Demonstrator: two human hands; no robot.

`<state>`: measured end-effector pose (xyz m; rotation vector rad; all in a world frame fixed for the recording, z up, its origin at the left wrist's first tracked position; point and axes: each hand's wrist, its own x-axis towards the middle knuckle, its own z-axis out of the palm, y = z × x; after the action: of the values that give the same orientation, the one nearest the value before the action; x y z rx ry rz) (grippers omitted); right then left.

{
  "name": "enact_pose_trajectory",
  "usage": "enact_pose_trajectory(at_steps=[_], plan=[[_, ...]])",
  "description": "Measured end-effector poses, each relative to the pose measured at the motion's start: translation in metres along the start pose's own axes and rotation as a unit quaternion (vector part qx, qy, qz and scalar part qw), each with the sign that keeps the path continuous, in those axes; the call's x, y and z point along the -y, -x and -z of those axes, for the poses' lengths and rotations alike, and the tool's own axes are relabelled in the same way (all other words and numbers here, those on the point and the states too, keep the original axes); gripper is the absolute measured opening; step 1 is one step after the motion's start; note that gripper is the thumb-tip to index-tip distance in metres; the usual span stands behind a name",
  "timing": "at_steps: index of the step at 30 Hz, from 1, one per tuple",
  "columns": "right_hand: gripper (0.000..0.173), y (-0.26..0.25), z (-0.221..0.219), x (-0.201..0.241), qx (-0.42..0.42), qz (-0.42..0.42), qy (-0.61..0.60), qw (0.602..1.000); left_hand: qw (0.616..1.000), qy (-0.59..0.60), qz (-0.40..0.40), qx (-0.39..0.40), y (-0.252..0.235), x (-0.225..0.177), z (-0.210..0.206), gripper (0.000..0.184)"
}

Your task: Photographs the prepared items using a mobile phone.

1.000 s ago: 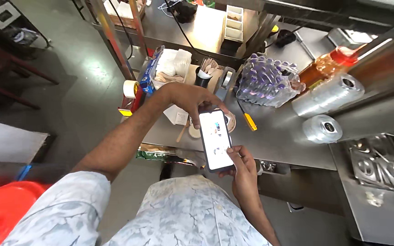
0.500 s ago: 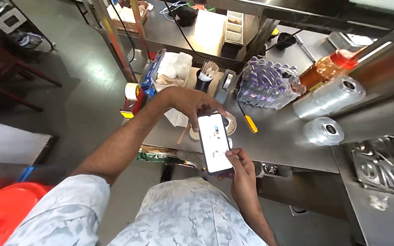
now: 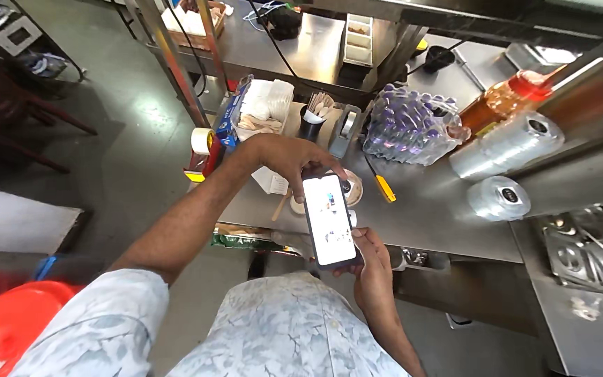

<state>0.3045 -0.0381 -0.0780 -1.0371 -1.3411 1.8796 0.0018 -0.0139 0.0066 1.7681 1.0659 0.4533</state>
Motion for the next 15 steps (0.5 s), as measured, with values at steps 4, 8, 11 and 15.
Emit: enact_pose_trajectory(at_steps=[4,8,11,15], plan=[[0.044,-0.002,0.003,0.0,-0.01,-0.035,-0.01,0.999,1.0,0.007,-0.004,0.006,-0.001,0.0,-0.004,0.084],[0.053,-0.003,0.001,0.003,0.043,-0.09,-0.027,0.995,0.999,0.01,-0.022,0.034,-0.006,0.004,-0.019,0.08],[0.055,-0.009,-0.004,0.005,0.069,-0.122,-0.022,0.99,0.998,0.006,-0.017,0.06,-0.014,0.007,-0.03,0.077],[0.055,-0.031,-0.01,0.019,0.086,-0.124,0.001,0.989,0.995,0.021,-0.053,0.077,-0.025,0.009,-0.032,0.073]])
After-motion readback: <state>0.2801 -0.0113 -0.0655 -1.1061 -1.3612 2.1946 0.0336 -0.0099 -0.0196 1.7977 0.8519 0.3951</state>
